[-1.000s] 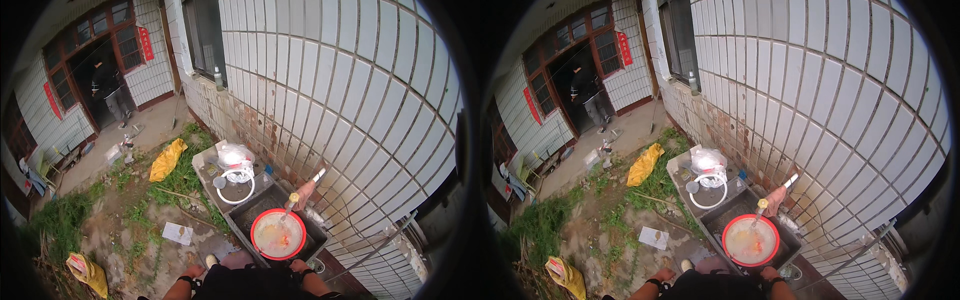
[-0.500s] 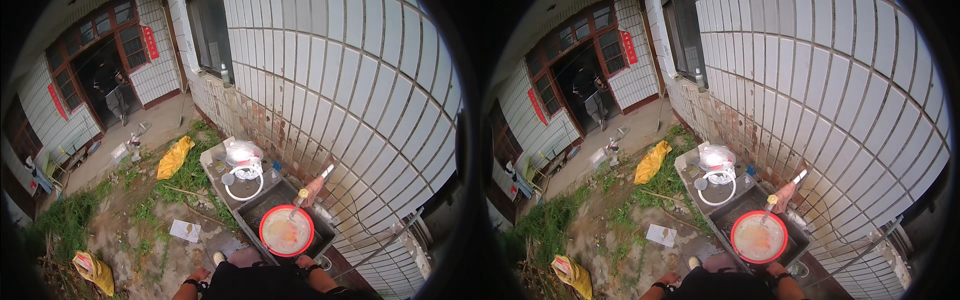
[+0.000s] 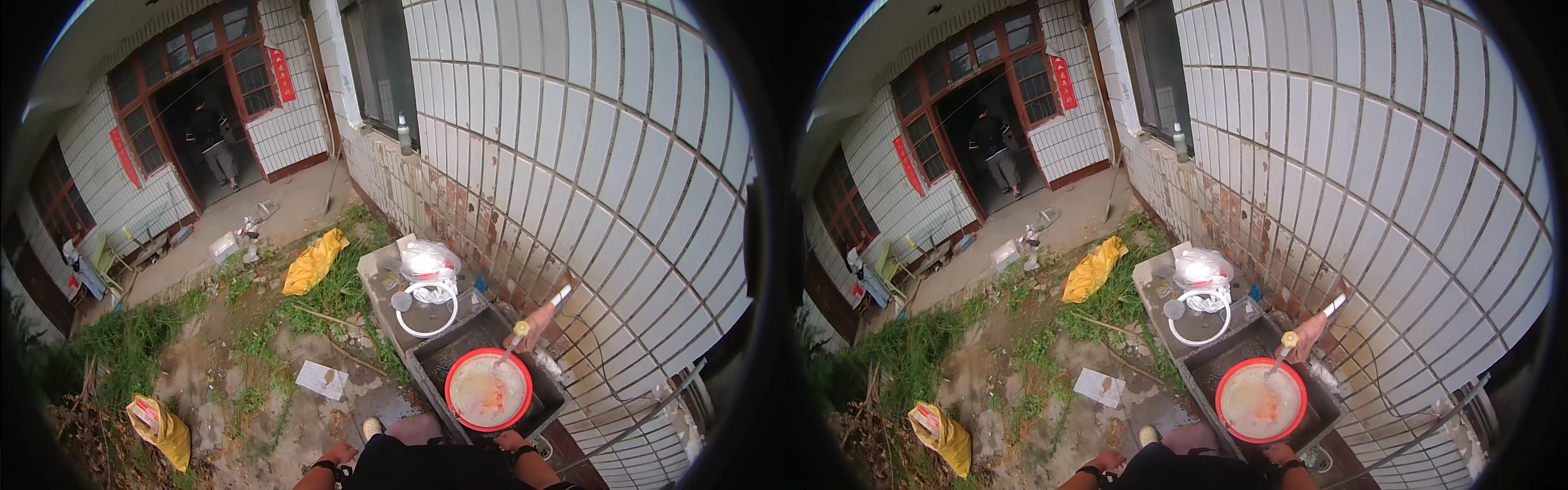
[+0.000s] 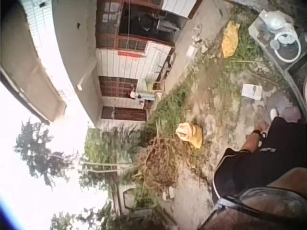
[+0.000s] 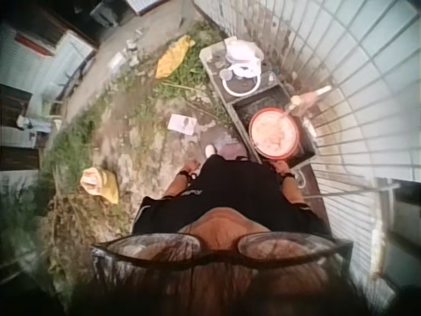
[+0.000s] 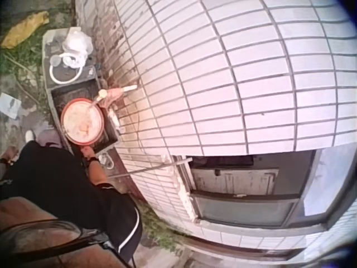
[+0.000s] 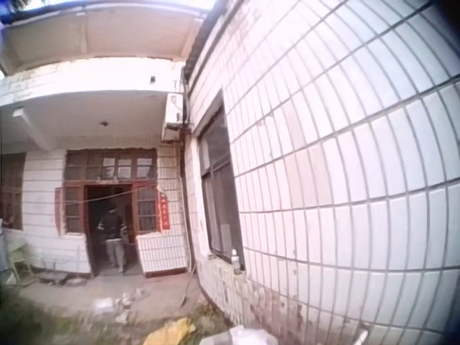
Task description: Wiping a wooden shelf with a cloth and then rinsing the cloth and the basin at an outdoor sink.
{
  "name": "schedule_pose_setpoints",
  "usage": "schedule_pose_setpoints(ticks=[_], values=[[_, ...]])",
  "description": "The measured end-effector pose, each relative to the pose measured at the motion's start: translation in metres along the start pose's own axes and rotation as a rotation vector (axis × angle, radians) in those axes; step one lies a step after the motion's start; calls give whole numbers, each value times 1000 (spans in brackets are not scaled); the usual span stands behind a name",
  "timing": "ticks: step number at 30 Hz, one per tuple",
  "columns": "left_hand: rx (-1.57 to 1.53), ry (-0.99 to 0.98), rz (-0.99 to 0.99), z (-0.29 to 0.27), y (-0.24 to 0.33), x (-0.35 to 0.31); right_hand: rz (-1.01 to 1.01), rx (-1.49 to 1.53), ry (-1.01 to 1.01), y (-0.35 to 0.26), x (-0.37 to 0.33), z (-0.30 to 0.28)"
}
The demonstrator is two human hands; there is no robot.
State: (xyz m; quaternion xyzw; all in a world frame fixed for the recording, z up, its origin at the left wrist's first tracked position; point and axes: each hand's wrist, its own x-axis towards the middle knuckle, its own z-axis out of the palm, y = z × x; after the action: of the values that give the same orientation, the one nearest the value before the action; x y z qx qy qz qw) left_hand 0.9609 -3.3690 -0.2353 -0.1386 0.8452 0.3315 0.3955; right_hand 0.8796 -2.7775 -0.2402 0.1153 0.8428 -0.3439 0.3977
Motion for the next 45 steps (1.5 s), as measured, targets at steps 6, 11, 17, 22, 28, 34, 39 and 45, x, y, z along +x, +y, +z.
schedule_pose_setpoints(ticks=[6, 11, 17, 22, 28, 34, 39, 45], values=[[41, -28, 11, -4, 8, -4, -56, -172, -9, 11, 9, 2], [25, -15, 36, 6, 0, 4, -25, -84, 12, 16, 12, 1], [80, -11, 54, -1, -4, 8, 47, 106, 91, 9, -22, 12], [33, 29, -29, 6, -6, 10, -137, -103, 145, 33, 1, 18], [-263, -26, -19, -9, -10, 44, -69, 24, 225, 25, -13, 12], [-191, -30, 67, 1, 17, 48, -63, 139, 498, 7, -32, -18], [-123, -6, 37, 0, 8, 33, -392, 144, 850, -99, -48, -105], [-32, -37, 29, -9, 1, 35, -672, -230, 1073, -243, -94, -201]])
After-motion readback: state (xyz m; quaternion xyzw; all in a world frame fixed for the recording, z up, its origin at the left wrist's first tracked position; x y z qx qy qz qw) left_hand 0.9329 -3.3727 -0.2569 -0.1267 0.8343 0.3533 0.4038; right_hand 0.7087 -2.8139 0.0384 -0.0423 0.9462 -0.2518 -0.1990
